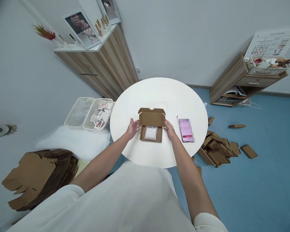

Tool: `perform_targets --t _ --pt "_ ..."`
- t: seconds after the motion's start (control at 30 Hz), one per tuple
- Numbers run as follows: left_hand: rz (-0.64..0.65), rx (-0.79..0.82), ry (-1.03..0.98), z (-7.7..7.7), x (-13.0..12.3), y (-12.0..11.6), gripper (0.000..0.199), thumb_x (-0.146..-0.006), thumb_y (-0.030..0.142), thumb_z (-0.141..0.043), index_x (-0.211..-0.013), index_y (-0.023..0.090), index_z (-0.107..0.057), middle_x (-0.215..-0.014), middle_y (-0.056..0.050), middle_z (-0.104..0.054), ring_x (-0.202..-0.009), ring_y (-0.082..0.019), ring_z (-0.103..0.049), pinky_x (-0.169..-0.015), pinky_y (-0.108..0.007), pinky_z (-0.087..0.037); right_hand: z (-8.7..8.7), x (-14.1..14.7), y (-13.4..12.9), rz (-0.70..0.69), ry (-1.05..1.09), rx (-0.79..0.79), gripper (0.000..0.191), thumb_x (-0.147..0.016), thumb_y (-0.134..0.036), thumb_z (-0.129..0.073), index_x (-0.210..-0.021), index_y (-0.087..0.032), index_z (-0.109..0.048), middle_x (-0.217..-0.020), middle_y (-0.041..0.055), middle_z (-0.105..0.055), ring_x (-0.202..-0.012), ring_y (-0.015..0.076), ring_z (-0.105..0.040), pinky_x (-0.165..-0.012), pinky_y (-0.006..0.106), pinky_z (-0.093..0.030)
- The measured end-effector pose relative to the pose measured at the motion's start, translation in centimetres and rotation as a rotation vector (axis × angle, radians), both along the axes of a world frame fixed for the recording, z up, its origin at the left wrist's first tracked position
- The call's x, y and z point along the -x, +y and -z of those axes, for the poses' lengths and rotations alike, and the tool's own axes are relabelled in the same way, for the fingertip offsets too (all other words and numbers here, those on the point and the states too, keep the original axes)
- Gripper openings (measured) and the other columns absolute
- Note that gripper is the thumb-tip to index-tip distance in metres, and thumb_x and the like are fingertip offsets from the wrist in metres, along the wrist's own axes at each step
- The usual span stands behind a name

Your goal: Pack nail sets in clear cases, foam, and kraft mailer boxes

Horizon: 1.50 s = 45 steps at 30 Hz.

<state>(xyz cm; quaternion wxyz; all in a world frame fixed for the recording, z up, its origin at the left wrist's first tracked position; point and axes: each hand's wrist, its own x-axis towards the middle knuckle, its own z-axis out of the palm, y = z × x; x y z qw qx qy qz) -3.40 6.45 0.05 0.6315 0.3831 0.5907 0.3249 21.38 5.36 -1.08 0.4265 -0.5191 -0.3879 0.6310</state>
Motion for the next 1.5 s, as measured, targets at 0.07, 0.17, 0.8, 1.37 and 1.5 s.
perform_targets --t 0.07,0.17,0.8,1.37,1.5 --pt "0.046 -0.033 0.014 -0.2 0.2 -0.7 0.078 -0.079 0.065 0.002 -0.126 0.021 -0.041 -0.133 -0.006 -0.042 -0.121 -0.022 -0.039 -0.091 -0.037 -0.039 0.1 -0.3 -0.8 -0.045 -0.041 -0.047 0.05 -0.078 -0.056 -0.038 -0.12 -0.031 -0.047 -0.129 0.0004 -0.047 -0.119 0.021 -0.04 -0.092 0.038 -0.033" --pt "0.093 -0.043 0.064 -0.2 0.7 -2.1 0.077 -0.079 0.065 0.002 -0.123 0.023 -0.045 -0.132 -0.005 -0.043 -0.123 -0.022 -0.036 -0.091 -0.037 -0.038 0.5 -0.6 -2.4 -0.058 -0.122 -0.062 0.053 -0.075 -0.058 -0.042 -0.12 -0.03 -0.048 -0.131 0.0011 -0.045 -0.119 0.0209 -0.039 -0.094 0.037 -0.032" --pt "0.171 0.018 0.359 -0.4 1.6 -5.4 0.067 -0.081 0.064 -0.013 -0.114 0.021 -0.053 -0.129 -0.008 -0.047 -0.115 -0.025 -0.046 -0.088 -0.036 -0.039 -0.5 -1.4 -7.0 -0.147 -0.357 0.022 0.049 -0.08 -0.058 -0.034 -0.112 -0.027 -0.055 -0.124 0.0047 -0.051 -0.117 0.0226 -0.043 -0.097 0.041 -0.032" --pt "0.317 -0.21 0.847 1.6 -0.7 -7.8 0.066 -0.068 0.03 -0.057 -0.128 0.016 -0.032 -0.129 -0.015 -0.042 -0.118 -0.028 -0.041 -0.091 -0.036 -0.036 1.6 1.0 -10.1 -0.286 -0.763 -0.126 0.048 -0.076 -0.048 -0.048 -0.117 -0.023 -0.048 -0.134 0.0105 -0.028 -0.126 0.0257 -0.027 -0.098 0.043 -0.03" --pt "0.295 -0.23 0.788 2.1 -0.2 -9.1 0.065 -0.073 0.035 -0.053 -0.13 0.016 -0.029 -0.131 -0.015 -0.039 -0.117 -0.026 -0.042 -0.091 -0.035 -0.037 1.8 0.8 -10.5 -0.228 -0.717 -0.166 0.052 -0.077 -0.048 -0.045 -0.124 -0.024 -0.04 -0.131 0.0096 -0.034 -0.123 0.0233 -0.031 -0.099 0.041 -0.03"
